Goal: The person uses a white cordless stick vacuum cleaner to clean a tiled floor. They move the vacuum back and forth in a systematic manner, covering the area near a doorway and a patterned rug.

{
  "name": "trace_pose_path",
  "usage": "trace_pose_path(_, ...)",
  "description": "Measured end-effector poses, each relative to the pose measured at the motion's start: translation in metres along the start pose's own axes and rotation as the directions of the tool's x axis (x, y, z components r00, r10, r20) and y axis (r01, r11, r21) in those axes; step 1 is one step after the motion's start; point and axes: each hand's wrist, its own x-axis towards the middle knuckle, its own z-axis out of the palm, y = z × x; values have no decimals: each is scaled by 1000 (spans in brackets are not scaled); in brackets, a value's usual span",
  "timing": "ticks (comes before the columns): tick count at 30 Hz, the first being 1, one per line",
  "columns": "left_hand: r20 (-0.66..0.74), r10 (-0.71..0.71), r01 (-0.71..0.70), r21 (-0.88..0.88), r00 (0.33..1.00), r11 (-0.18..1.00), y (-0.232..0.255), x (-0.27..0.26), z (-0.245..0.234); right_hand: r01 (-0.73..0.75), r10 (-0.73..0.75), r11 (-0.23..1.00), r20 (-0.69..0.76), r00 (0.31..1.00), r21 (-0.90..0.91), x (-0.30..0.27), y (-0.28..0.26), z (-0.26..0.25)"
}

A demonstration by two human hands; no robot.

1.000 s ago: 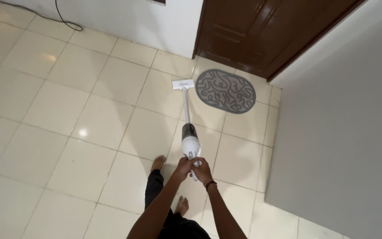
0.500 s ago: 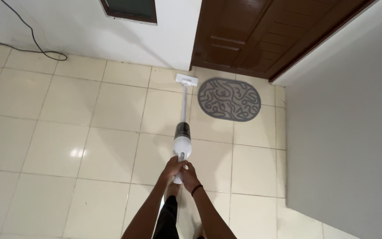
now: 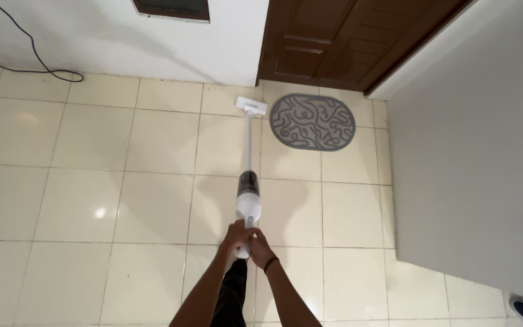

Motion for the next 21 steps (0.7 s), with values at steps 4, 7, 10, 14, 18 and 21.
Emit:
trace_pose_path(4, 12, -43, 44, -137, 999, 990, -33, -62, 30, 25, -26, 995, -2, 1000, -93, -54, 50, -10)
trace_pose_path(7, 16, -57, 59, -217, 998, 974, -66, -110, 49, 28, -32, 983, -19, 999, -183, -99, 93, -18)
trace_pose_path(10, 44, -62, 73, -317, 997, 946, -102, -157, 70, 73, -87, 959, -39, 995, -275, -142, 139, -26)
trace_pose_path(14, 57, -50, 69, -411, 997, 909, -144, -219, 103, 191, -272, 869, -118, 955, -457, -198, 208, -43)
trace_pose_path(18, -74, 50, -84, -564, 996, 821, -155, -274, 139, 318, -459, 761, -124, 880, -565, -244, 236, -48)
trace_pose_path(21, 150, 19, 80, -623, 988, 778, -166, -300, 159, 244, -433, 771, -203, 878, -589, -288, 255, -54)
